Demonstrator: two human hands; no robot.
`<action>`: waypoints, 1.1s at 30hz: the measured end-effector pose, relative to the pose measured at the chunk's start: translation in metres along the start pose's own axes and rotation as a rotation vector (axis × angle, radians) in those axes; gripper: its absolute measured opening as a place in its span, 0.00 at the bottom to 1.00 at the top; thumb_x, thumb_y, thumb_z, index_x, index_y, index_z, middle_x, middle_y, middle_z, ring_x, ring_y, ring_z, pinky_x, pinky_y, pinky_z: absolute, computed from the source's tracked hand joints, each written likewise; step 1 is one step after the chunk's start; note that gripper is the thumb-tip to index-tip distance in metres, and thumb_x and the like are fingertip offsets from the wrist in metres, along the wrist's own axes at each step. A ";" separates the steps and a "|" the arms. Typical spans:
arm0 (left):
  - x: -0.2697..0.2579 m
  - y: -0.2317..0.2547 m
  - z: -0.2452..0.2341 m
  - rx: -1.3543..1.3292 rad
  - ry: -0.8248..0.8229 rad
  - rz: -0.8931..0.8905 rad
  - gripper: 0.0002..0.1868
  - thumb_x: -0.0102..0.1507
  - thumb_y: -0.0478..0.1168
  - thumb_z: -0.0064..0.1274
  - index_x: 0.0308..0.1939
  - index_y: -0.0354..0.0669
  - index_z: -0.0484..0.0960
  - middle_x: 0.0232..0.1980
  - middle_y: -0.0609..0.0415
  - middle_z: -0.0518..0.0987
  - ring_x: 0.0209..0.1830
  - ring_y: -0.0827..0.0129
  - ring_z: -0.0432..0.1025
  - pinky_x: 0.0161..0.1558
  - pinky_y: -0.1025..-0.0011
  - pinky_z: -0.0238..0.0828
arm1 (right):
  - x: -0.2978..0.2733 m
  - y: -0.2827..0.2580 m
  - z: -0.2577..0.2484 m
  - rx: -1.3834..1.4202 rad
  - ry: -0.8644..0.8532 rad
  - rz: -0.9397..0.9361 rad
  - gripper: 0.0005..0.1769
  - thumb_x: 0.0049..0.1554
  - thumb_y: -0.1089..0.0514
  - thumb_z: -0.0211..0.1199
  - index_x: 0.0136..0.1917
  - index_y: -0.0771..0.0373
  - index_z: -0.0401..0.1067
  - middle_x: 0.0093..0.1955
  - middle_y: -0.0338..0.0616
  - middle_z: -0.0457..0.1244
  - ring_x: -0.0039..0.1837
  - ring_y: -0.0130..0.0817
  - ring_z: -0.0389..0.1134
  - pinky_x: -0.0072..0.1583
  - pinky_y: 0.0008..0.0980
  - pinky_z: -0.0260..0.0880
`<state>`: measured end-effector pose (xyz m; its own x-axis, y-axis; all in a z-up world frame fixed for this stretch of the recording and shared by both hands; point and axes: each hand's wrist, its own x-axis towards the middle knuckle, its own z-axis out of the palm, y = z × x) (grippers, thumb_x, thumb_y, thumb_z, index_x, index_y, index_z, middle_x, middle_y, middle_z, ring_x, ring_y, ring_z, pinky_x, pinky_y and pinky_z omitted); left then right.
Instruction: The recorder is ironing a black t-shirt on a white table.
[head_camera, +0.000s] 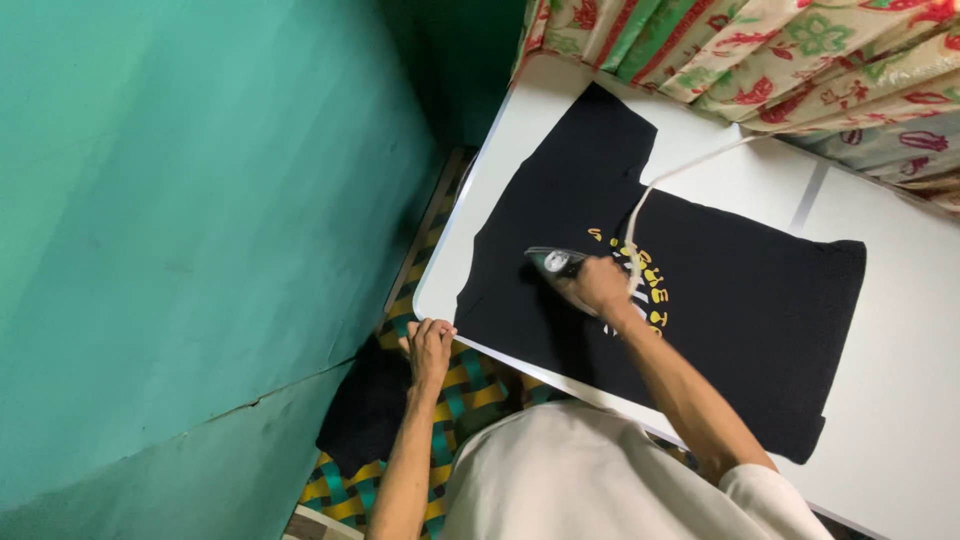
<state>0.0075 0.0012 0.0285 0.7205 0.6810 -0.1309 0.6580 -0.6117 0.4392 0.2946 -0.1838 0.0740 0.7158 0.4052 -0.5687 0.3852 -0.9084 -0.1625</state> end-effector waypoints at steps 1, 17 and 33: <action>0.002 -0.002 0.000 -0.002 0.001 -0.006 0.06 0.62 0.50 0.59 0.35 0.61 0.79 0.34 0.69 0.71 0.50 0.68 0.67 0.54 0.59 0.60 | 0.010 0.011 -0.008 -0.004 -0.003 -0.004 0.23 0.48 0.45 0.66 0.46 0.67 0.82 0.45 0.63 0.72 0.53 0.61 0.75 0.53 0.57 0.76; 0.012 -0.019 0.019 -0.004 -0.057 -0.043 0.08 0.59 0.50 0.63 0.30 0.61 0.79 0.32 0.70 0.71 0.50 0.67 0.66 0.56 0.56 0.57 | -0.071 -0.053 0.061 -0.169 -0.172 -0.408 0.23 0.49 0.43 0.66 0.46 0.65 0.80 0.46 0.59 0.72 0.53 0.56 0.75 0.54 0.52 0.77; 0.009 -0.016 0.015 -0.036 -0.033 -0.010 0.07 0.58 0.47 0.64 0.31 0.61 0.79 0.32 0.70 0.71 0.49 0.69 0.67 0.56 0.58 0.59 | 0.018 0.040 -0.014 0.329 0.152 0.228 0.28 0.53 0.44 0.66 0.51 0.74 0.77 0.49 0.70 0.69 0.57 0.68 0.71 0.54 0.61 0.73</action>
<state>0.0064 0.0109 0.0073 0.7210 0.6731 -0.1643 0.6573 -0.5895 0.4695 0.3316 -0.2113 0.0686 0.8485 0.1784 -0.4982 0.0183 -0.9508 -0.3093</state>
